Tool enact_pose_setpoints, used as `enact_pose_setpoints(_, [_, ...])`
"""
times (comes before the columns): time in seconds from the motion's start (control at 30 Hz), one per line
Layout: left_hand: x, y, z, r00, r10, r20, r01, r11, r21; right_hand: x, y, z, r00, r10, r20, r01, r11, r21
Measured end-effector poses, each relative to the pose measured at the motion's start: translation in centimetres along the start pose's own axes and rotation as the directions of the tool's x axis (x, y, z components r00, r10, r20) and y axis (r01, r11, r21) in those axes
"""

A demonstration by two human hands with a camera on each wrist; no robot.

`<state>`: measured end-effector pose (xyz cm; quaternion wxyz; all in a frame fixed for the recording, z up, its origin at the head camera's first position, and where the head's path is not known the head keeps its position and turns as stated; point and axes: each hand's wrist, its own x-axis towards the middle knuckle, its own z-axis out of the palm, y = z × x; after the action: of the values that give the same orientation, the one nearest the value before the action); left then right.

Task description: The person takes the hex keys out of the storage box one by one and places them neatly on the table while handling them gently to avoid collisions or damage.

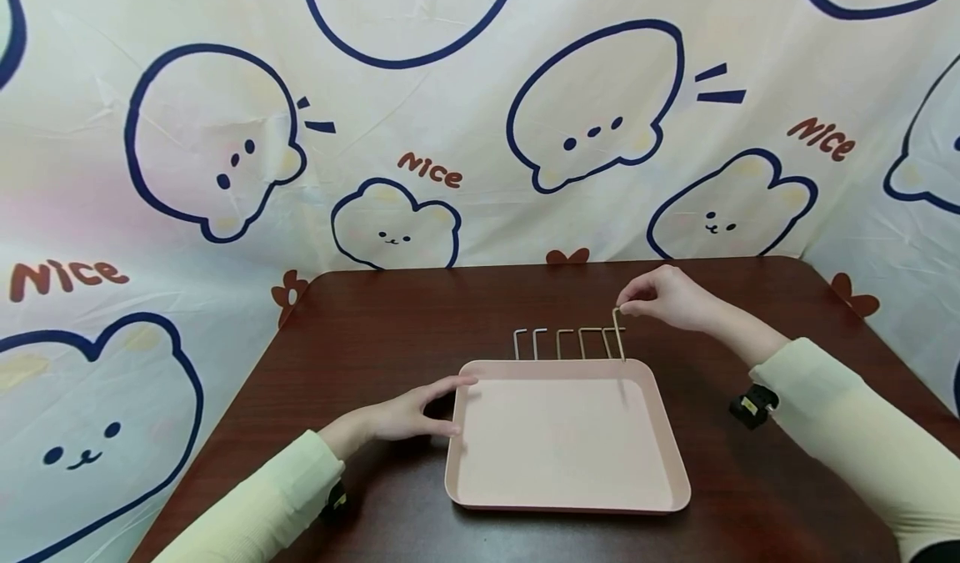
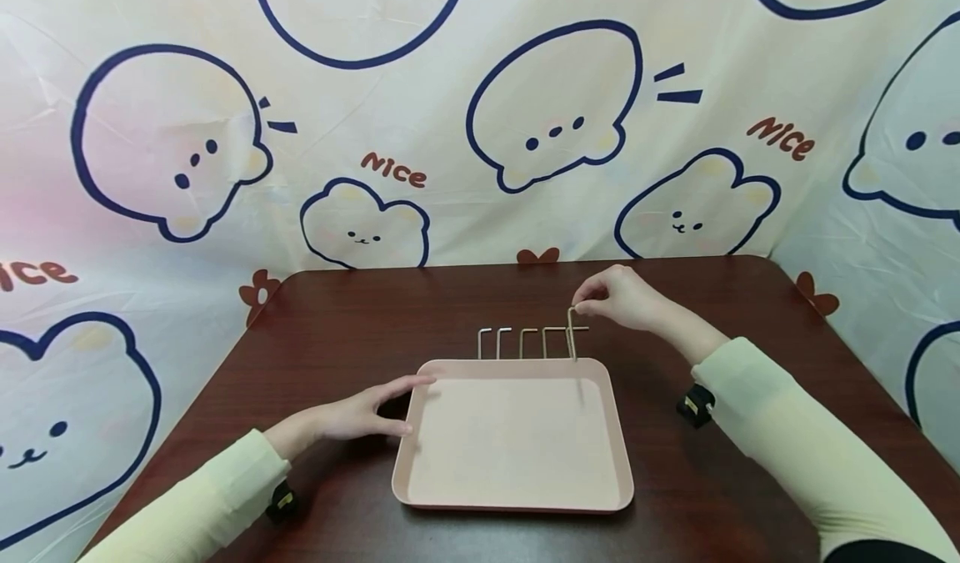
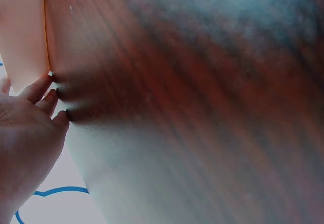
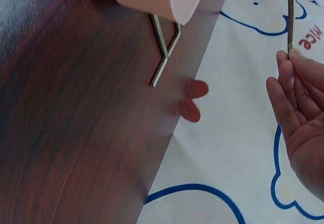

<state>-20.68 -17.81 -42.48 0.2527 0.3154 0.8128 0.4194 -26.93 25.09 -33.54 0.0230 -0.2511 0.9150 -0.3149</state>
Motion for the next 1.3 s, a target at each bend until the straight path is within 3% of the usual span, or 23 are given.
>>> enact_pose_setpoints(0.73, [0.0, -0.1, 0.0, 1.000, 0.006, 0.000, -0.006, 1.000, -0.004, 0.1, 3.2, -2.5, 0.993, 0.107, -0.053, -0.108, 0.994, -0.023])
enact_pose_setpoints(1.3, [0.1, -0.3, 0.0, 1.000, 0.019, -0.001, -0.019, 1.000, 0.008, 0.2, 5.9, -1.8, 0.990, 0.124, -0.073, -0.124, 0.992, 0.001])
